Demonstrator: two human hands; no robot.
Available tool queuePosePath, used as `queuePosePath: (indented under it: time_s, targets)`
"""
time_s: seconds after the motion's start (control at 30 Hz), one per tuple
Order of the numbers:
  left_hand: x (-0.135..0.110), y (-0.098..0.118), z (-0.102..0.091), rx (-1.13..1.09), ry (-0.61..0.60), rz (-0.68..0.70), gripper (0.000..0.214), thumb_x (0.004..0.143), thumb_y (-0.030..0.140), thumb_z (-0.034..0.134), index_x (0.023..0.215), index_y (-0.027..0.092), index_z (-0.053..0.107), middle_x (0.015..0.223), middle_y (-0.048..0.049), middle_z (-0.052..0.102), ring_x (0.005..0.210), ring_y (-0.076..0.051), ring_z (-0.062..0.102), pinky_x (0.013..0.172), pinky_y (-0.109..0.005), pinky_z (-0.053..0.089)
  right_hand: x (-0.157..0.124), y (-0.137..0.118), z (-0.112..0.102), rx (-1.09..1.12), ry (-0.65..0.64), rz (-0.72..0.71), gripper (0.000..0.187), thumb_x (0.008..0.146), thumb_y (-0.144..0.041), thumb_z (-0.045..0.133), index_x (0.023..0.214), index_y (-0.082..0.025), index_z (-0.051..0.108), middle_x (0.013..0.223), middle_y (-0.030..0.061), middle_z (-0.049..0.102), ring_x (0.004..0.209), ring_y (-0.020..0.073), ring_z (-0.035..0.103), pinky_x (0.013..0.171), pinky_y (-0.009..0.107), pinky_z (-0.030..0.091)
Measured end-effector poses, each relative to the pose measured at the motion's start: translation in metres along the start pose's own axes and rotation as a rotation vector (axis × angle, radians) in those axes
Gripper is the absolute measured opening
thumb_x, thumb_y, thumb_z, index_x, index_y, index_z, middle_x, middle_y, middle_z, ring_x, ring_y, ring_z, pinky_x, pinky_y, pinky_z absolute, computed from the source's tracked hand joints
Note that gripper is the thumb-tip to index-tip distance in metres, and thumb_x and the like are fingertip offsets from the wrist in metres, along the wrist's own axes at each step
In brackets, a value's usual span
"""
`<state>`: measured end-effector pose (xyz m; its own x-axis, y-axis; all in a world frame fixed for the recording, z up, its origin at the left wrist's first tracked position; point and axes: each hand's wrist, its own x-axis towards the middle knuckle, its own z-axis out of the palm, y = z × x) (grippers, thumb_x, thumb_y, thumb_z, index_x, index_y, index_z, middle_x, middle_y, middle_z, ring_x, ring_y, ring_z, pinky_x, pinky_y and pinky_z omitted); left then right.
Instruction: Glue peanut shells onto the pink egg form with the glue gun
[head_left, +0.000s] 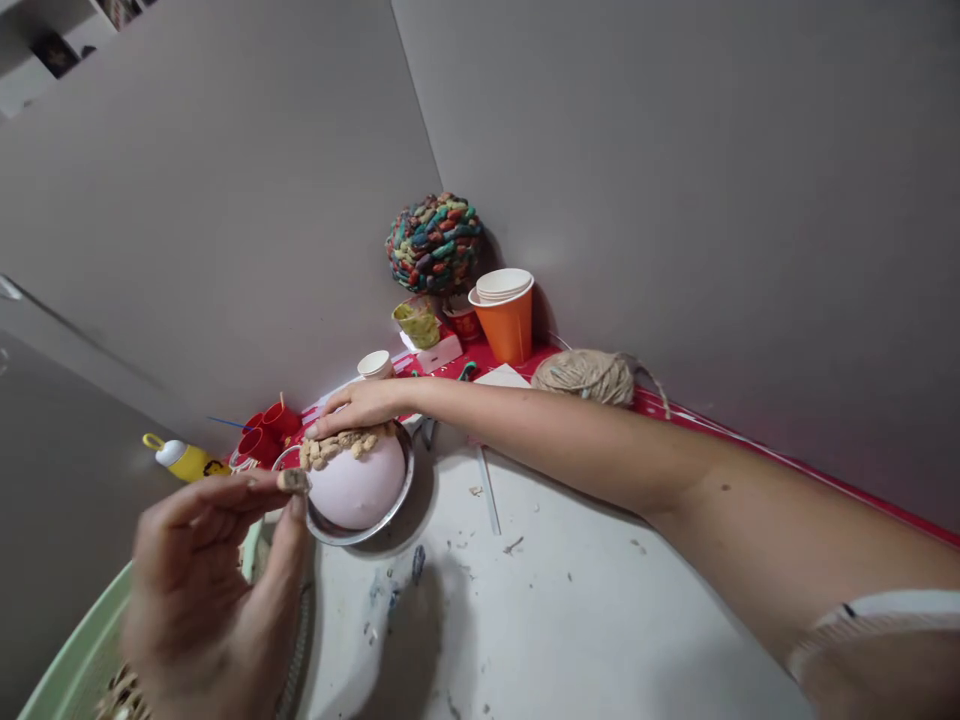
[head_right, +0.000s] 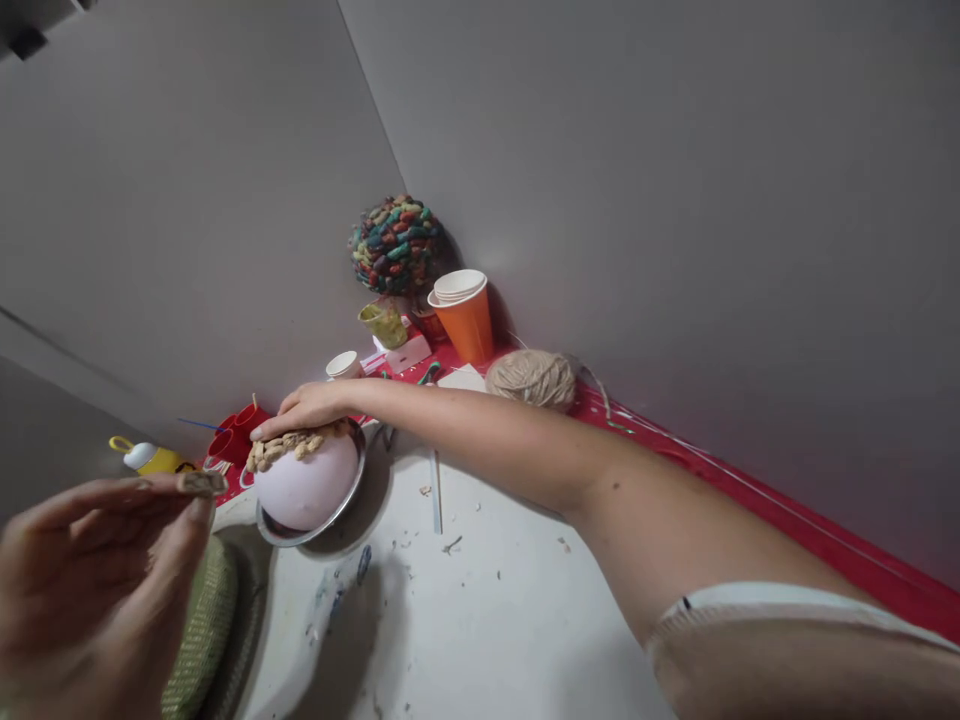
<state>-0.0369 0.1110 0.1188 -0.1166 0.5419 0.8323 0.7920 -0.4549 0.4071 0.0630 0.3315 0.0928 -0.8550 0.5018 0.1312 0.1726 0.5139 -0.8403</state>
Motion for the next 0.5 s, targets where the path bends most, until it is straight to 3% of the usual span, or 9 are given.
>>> queuePosePath:
  time_s: [0.1,0.23,0.33,0.5]
  targets:
    - [0.0,-0.012,0.006,0.203,-0.101,0.091,0.032,0.078,0.019,0.073,0.107,0.022,0.059,0.093,-0.0009,0.066,0.079,-0.016,0.067,0.077,-0.029,0.054,-0.003,-0.002,0.001,0.001,0.013,0.006,0.062,0.071,-0.075,0.063,0.106,-0.026,0.074,0.102,0.0047,0.072,0.09,0.0201,0.066,0.077,0.026,0.05]
    - [-0.002,-0.031,0.011,0.619,-0.205,0.383,0.022,0.084,0.02,0.066,0.105,0.016,0.06,0.09,-0.0055,0.069,0.077,-0.018,0.068,0.074,-0.029,0.052,-0.009,-0.008,0.001,-0.018,0.021,0.016,0.062,0.074,-0.075,0.06,0.106,-0.024,0.073,0.099,0.0059,0.072,0.087,0.0198,0.066,0.072,0.026,0.049]
    - [-0.001,-0.037,0.018,0.699,-0.285,0.474,0.017,0.087,0.017,0.06,0.104,0.014,0.058,0.092,-0.009,0.069,0.084,-0.021,0.067,0.079,-0.031,0.051,-0.013,-0.013,0.001,-0.045,0.028,0.03,0.058,0.076,-0.073,0.059,0.107,-0.025,0.073,0.108,0.0051,0.07,0.095,0.0206,0.066,0.072,0.025,0.049]
    - [0.002,-0.039,0.027,0.748,-0.329,0.49,0.017,0.087,0.012,0.056,0.103,0.015,0.06,0.091,-0.0095,0.068,0.084,-0.022,0.064,0.079,-0.031,0.05,-0.018,-0.02,0.002,-0.07,0.027,0.035,0.054,0.08,-0.069,0.059,0.104,-0.023,0.074,0.11,0.005,0.07,0.096,0.0203,0.066,0.072,0.024,0.048]
